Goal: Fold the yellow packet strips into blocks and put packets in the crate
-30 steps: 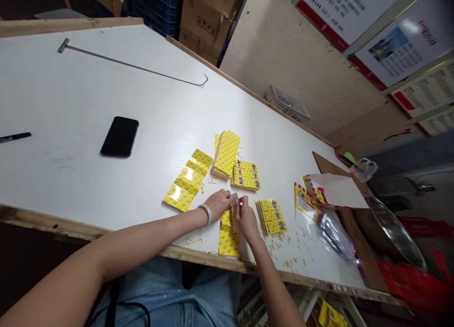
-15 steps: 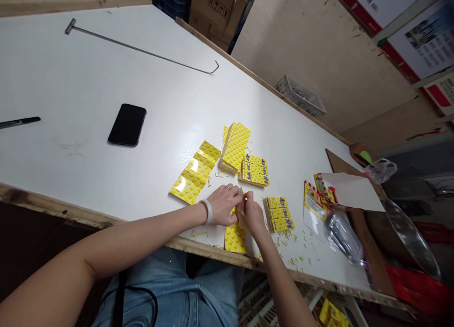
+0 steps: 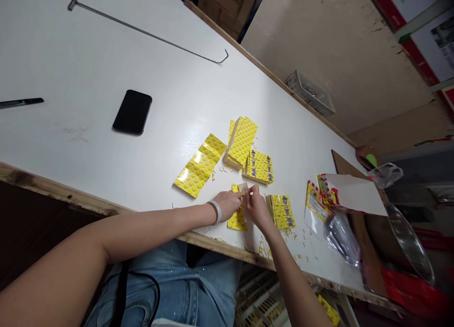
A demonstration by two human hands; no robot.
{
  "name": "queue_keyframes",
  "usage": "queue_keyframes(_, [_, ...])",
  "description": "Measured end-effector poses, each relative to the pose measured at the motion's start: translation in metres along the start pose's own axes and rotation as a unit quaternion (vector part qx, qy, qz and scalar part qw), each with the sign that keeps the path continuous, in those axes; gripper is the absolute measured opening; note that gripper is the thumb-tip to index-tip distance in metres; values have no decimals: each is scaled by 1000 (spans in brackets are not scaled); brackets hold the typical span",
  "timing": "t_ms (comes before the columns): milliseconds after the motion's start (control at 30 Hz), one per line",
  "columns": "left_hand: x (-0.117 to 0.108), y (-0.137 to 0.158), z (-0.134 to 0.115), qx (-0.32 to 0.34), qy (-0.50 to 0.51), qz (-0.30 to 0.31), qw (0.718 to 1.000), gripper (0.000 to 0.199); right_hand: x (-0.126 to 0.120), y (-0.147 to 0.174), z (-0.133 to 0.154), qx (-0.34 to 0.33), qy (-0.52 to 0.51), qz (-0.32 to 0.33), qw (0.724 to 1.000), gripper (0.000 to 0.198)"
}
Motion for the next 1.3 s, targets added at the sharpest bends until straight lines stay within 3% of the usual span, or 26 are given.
queue_keyframes(100, [2, 0, 0, -5, 10, -8, 1000, 26, 4, 3, 0, 5, 40, 15, 999, 19])
queue_keyframes(233, [1, 0, 2, 4, 22, -15, 1000, 28, 11, 9, -1, 4, 171, 51, 984, 18])
queue_keyframes(367, [-3, 2, 3, 22, 47, -24, 998, 25, 12, 12, 4, -1, 223, 44, 974, 11])
queue_keyframes(533, [-5, 3, 4, 29, 71, -43, 996, 19, 6, 12, 9, 12, 140, 46, 989, 13])
queue_keyframes(700, [-3, 2, 4, 30, 56, -50, 997, 18, -8, 27, 8, 21, -70, 58, 996, 32])
queue_keyframes(833, [-3, 1, 3, 31, 44, -44, 998, 17, -17, 53, 1, 70, -215, -44, 973, 67])
queue_keyframes(967, [-5, 3, 1, 33, 25, -53, 998, 18, -8, 80, -8, 152, -295, -134, 934, 64])
queue_keyframes(1033, [-6, 3, 0, 31, 18, -54, 998, 19, -2, 90, -13, 193, -299, -159, 921, 49])
queue_keyframes(1100, [-5, 4, 0, 29, 13, -52, 998, 19, 1, 96, -17, 207, -266, -172, 926, 32])
queue_keyframes(1300, [-3, 4, -1, 43, 20, -52, 998, 20, -5, 94, -4, 109, -138, -140, 974, 26])
Point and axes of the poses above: each hand's wrist, its own y-axis away from the middle knuckle, its own x-axis out of the palm, z = x × y, the point moved 6 cm from there along -y, towards the middle knuckle, and after that the axes turned 11 degrees about -z, right-handed, at the moved point
